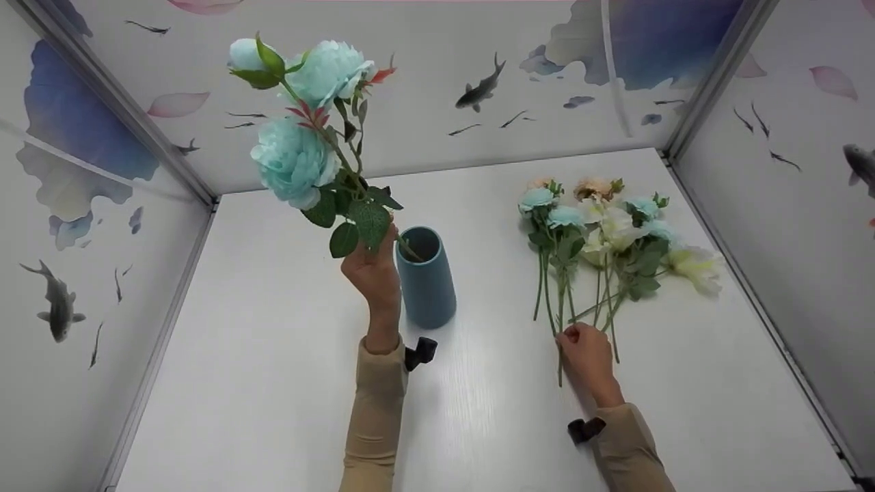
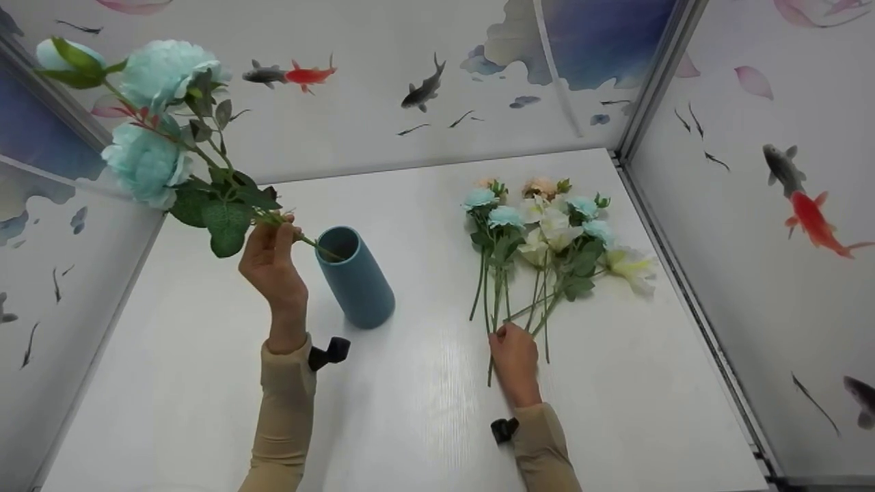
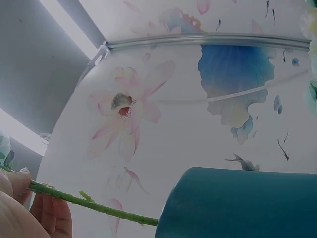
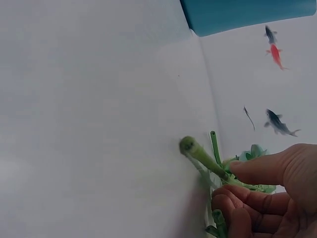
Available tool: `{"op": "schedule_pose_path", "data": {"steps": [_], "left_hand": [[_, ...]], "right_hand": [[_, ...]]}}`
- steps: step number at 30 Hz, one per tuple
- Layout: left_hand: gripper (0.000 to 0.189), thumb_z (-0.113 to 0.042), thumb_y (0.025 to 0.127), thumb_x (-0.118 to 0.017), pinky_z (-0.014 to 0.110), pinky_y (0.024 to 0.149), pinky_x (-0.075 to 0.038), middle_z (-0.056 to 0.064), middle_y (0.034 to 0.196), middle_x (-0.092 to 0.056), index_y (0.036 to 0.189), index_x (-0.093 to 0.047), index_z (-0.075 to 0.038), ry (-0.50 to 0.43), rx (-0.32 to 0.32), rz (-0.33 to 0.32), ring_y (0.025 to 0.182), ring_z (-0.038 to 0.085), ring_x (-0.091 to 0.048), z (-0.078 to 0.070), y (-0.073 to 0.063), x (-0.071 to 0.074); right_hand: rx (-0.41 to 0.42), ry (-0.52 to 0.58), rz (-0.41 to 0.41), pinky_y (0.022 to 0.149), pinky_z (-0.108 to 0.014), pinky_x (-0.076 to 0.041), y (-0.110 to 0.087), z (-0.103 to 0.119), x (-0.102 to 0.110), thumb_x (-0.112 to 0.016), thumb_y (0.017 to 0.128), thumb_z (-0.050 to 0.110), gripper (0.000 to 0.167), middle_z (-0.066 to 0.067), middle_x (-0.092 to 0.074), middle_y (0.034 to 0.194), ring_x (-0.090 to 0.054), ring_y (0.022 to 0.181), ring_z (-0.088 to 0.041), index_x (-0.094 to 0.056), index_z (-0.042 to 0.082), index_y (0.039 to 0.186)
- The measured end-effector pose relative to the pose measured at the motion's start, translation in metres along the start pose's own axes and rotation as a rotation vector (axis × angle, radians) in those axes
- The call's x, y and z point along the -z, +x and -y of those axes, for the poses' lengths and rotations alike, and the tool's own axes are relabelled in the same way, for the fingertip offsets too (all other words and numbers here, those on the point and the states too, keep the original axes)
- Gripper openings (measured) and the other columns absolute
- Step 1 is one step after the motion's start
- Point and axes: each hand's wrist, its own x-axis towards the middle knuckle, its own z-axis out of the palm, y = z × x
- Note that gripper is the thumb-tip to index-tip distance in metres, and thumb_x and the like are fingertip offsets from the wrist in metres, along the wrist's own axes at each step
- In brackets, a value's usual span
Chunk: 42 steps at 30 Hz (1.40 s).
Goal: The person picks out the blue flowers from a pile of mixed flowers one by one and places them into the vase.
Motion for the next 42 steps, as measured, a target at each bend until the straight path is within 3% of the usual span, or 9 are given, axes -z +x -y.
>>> {"op": "schedule_pose_path", "data": {"steps": [3, 10, 16, 20, 24, 38, 42], "left_hand": [[0.026, 0.007, 0.079, -0.066, 0.029, 0.075, -0.052, -0.005, 0.095, -0.070, 0.103, -0.063, 0.015, 0.001, 0.021, -0.011, 0.087, 0.012, -0.065, 0.001, -0.002, 0.000], [0.039, 0.013, 0.075, -0.067, 0.034, 0.082, -0.052, 0.001, 0.106, -0.068, 0.109, -0.069, -0.005, -0.089, 0.072, -0.043, 0.100, 0.014, -0.063, 0.005, -0.008, 0.002], [0.035, 0.012, 0.077, -0.066, 0.028, 0.072, -0.052, -0.001, 0.099, -0.069, 0.103, -0.071, -0.011, -0.065, 0.049, -0.025, 0.087, 0.011, -0.062, 0.012, -0.010, 0.005], [0.020, 0.013, 0.079, -0.063, 0.026, 0.066, -0.050, -0.005, 0.088, -0.068, 0.093, -0.070, 0.002, -0.026, 0.045, -0.007, 0.076, 0.012, -0.058, 0.015, -0.011, 0.006], [0.013, 0.014, 0.080, -0.060, 0.025, 0.063, -0.049, -0.008, 0.085, -0.068, 0.093, -0.061, 0.018, 0.030, 0.057, -0.002, 0.075, 0.012, -0.058, 0.016, -0.011, 0.007], [0.022, 0.008, 0.081, -0.065, 0.026, 0.066, -0.051, -0.010, 0.095, -0.067, 0.102, -0.061, 0.015, 0.125, 0.055, 0.055, 0.079, 0.016, -0.061, 0.026, -0.016, 0.013], [0.025, 0.010, 0.081, -0.064, 0.027, 0.068, -0.051, -0.001, 0.096, -0.068, 0.105, -0.061, 0.014, 0.150, 0.082, 0.079, 0.080, 0.017, -0.061, 0.029, -0.018, 0.015]], "right_hand": [[-0.012, -0.012, 0.016, 0.056, -0.032, -0.043, 0.002, 0.001, 0.001, -0.066, 0.084, 0.014, 0.014, -0.007, -0.062, 0.070, -0.055, 0.062, -0.020, -0.066, 0.000, 0.081], [-0.018, -0.058, 0.024, 0.061, -0.041, -0.047, 0.011, 0.005, 0.003, -0.060, 0.085, 0.011, 0.018, -0.013, -0.064, 0.074, -0.058, 0.065, -0.026, -0.066, -0.005, 0.085], [0.042, -0.085, 0.016, 0.061, -0.044, -0.048, 0.020, 0.007, 0.003, -0.061, 0.087, 0.009, 0.018, -0.016, -0.063, 0.074, -0.059, 0.064, -0.028, -0.065, -0.008, 0.084], [0.023, -0.076, 0.036, 0.060, -0.042, -0.047, 0.024, 0.007, 0.003, -0.060, 0.088, 0.012, 0.019, -0.016, -0.064, 0.076, -0.058, 0.064, -0.027, -0.064, -0.007, 0.086], [0.009, -0.076, 0.055, 0.060, -0.042, -0.047, 0.028, 0.008, 0.003, -0.059, 0.089, 0.013, 0.021, -0.017, -0.064, 0.078, -0.058, 0.065, -0.027, -0.064, -0.007, 0.089], [0.001, -0.085, 0.078, 0.068, -0.048, -0.049, 0.033, 0.007, 0.000, -0.059, 0.089, 0.014, 0.024, -0.022, -0.065, 0.085, -0.062, 0.076, -0.035, -0.065, -0.009, 0.093], [0.019, -0.083, 0.069, 0.063, -0.045, -0.049, 0.033, 0.006, 0.000, -0.060, 0.089, 0.013, 0.022, -0.020, -0.064, 0.080, -0.061, 0.069, -0.032, -0.065, -0.009, 0.089]]}}
